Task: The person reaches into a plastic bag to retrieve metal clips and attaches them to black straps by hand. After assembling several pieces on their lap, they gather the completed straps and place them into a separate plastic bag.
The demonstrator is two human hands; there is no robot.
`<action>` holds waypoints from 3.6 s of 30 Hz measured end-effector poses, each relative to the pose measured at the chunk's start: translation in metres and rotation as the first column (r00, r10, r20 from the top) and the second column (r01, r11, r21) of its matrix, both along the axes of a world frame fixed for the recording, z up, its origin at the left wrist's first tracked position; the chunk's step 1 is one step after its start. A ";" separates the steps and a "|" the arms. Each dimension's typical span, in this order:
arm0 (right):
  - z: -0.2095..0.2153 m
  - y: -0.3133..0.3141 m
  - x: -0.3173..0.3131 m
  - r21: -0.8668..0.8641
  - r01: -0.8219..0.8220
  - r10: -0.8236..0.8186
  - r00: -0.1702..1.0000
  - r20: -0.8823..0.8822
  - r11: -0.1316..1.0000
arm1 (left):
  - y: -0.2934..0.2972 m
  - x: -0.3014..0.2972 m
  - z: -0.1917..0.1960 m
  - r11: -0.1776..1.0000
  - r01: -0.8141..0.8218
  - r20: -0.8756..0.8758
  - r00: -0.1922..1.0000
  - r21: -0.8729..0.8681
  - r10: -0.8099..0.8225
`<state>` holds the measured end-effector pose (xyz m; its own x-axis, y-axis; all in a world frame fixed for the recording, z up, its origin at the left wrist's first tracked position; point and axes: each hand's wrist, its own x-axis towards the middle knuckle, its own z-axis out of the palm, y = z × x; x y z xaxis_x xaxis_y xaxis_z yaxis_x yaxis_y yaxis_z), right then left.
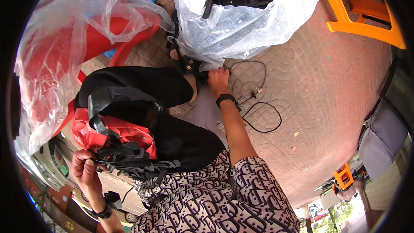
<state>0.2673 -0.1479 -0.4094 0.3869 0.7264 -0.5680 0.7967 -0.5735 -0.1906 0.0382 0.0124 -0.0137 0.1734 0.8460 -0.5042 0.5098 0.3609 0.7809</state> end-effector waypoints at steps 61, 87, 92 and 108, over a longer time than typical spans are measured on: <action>-0.014 -0.021 0.002 0.197 -0.253 0.262 0.965 -0.021 0.947 | 0.006 -0.009 -0.013 0.989 -0.001 -0.033 0.999 -0.150 -0.004; 0.028 0.135 0.009 0.598 0.235 0.017 0.923 -0.385 0.767 | 0.000 -0.025 0.002 0.977 -0.009 0.146 0.988 -0.212 0.040; 0.209 0.152 0.051 0.131 0.727 -0.204 0.353 -0.913 0.674 | -0.011 -0.037 0.008 0.968 -0.040 0.304 0.945 -0.249 0.117; 0.396 0.132 -0.077 0.716 -0.155 0.702 0.417 -0.578 0.681 | -0.048 -0.084 0.024 1.000 -0.019 0.515 0.857 0.025 0.003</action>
